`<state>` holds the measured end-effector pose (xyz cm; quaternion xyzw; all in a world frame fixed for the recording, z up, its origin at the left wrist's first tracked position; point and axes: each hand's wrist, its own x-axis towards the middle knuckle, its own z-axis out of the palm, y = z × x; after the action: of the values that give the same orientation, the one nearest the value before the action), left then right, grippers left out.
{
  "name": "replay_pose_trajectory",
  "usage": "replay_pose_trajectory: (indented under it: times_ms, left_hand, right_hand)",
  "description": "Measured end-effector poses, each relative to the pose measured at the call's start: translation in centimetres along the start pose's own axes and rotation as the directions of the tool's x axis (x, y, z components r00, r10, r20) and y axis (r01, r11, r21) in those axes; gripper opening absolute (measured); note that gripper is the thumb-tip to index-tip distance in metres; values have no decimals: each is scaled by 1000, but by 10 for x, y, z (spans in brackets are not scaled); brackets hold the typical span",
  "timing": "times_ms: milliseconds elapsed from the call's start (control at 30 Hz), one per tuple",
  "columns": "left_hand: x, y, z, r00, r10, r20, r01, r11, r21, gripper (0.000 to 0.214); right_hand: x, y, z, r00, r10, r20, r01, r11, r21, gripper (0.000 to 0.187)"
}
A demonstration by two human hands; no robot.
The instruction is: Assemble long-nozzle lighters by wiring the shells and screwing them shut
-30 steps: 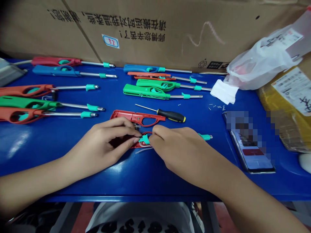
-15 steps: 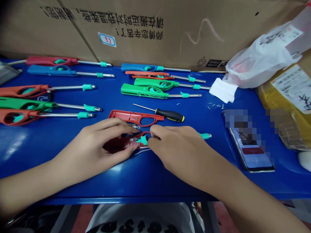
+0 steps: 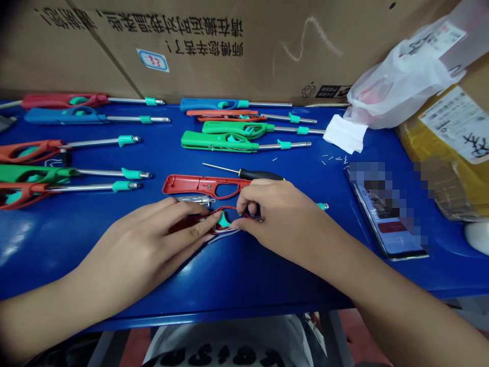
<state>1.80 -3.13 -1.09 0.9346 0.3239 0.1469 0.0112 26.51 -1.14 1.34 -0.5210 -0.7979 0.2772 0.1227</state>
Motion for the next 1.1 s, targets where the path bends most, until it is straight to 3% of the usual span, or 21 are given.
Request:
replay_pose_trajectory:
  times_ms: [233,400,733,867,1100]
  left_hand:
    - [-2,2,1,998,56,0,-56,989,134,33]
    - [-2,2,1,997,75,-35,-67,983,172,31]
    - [-3,-1,3,1000,-16,-20,14,996,-91,34]
    - [-3,1,2,999,42,-4,-42,999,-23,37]
    - [-5,6,1,994,105,22,-107,989,98,46]
  right_hand:
    - [-1,1,-9,998,64,-9,-63,995,73,14]
    - [-1,3,-5,997,62,42,-62,998,3,16]
    - [-4,0,2,999,21,24,-19,996,-82,10]
    - [-5,1,1,1000,9,15,-7,994,-113,11]
    - [-13,7,-6,998,31,63,-23,993,-119,27]
